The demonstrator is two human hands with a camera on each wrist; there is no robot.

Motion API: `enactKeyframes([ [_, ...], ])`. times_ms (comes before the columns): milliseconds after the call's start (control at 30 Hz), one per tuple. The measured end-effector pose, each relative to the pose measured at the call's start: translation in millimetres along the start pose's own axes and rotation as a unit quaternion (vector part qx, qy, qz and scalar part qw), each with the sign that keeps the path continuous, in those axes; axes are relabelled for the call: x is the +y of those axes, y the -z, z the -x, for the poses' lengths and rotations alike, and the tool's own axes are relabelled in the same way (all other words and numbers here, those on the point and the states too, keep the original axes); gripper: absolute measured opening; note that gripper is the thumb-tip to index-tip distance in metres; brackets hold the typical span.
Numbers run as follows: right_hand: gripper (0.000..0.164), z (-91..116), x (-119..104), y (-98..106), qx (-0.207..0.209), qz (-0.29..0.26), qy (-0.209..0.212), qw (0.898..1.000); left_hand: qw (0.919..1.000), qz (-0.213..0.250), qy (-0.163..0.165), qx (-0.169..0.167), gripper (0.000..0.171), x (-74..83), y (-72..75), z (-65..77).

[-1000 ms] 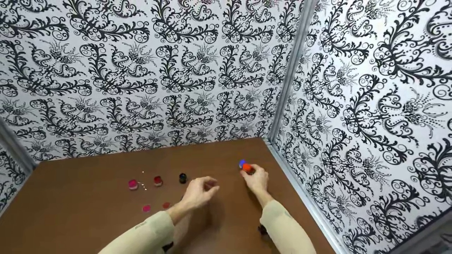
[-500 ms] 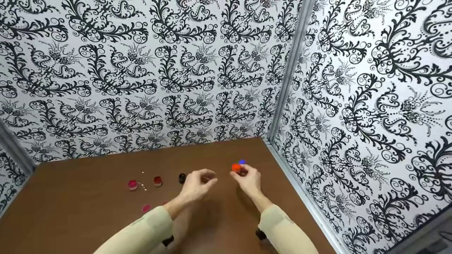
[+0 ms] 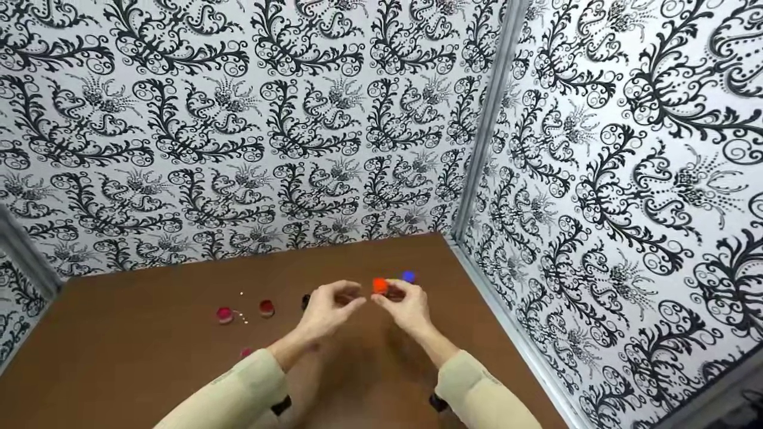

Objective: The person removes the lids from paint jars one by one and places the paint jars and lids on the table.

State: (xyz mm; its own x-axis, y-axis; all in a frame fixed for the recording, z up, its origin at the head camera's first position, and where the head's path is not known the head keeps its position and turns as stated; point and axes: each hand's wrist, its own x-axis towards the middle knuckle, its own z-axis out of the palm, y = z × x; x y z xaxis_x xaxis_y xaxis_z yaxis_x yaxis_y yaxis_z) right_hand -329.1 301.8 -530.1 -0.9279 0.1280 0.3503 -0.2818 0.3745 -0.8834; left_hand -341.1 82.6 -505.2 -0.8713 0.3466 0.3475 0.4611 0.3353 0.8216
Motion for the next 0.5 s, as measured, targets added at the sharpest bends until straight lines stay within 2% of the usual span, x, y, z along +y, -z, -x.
enactKeyframes([
  [133, 0.035, 4.7, -8.3, -3.4, -0.026, -0.023, 0.01, 0.999, 0.9998, 0.016, -0.006, -0.007, 0.033, -1.3, 7.8, 2.7],
  [333, 0.038, 10.1, -15.7, -10.2, -0.062, -0.078, 0.025, 0.995, 0.9994, 0.029, 0.007, -0.018, 0.04, -7.2, 23.3, 10.2],
  [500, 0.036, 14.8, -18.7, -16.1, -0.103, -0.104, 0.071, 0.987, 0.9985, 0.045, 0.004, -0.032, 0.049, -8.4, 34.1, 16.2],
])
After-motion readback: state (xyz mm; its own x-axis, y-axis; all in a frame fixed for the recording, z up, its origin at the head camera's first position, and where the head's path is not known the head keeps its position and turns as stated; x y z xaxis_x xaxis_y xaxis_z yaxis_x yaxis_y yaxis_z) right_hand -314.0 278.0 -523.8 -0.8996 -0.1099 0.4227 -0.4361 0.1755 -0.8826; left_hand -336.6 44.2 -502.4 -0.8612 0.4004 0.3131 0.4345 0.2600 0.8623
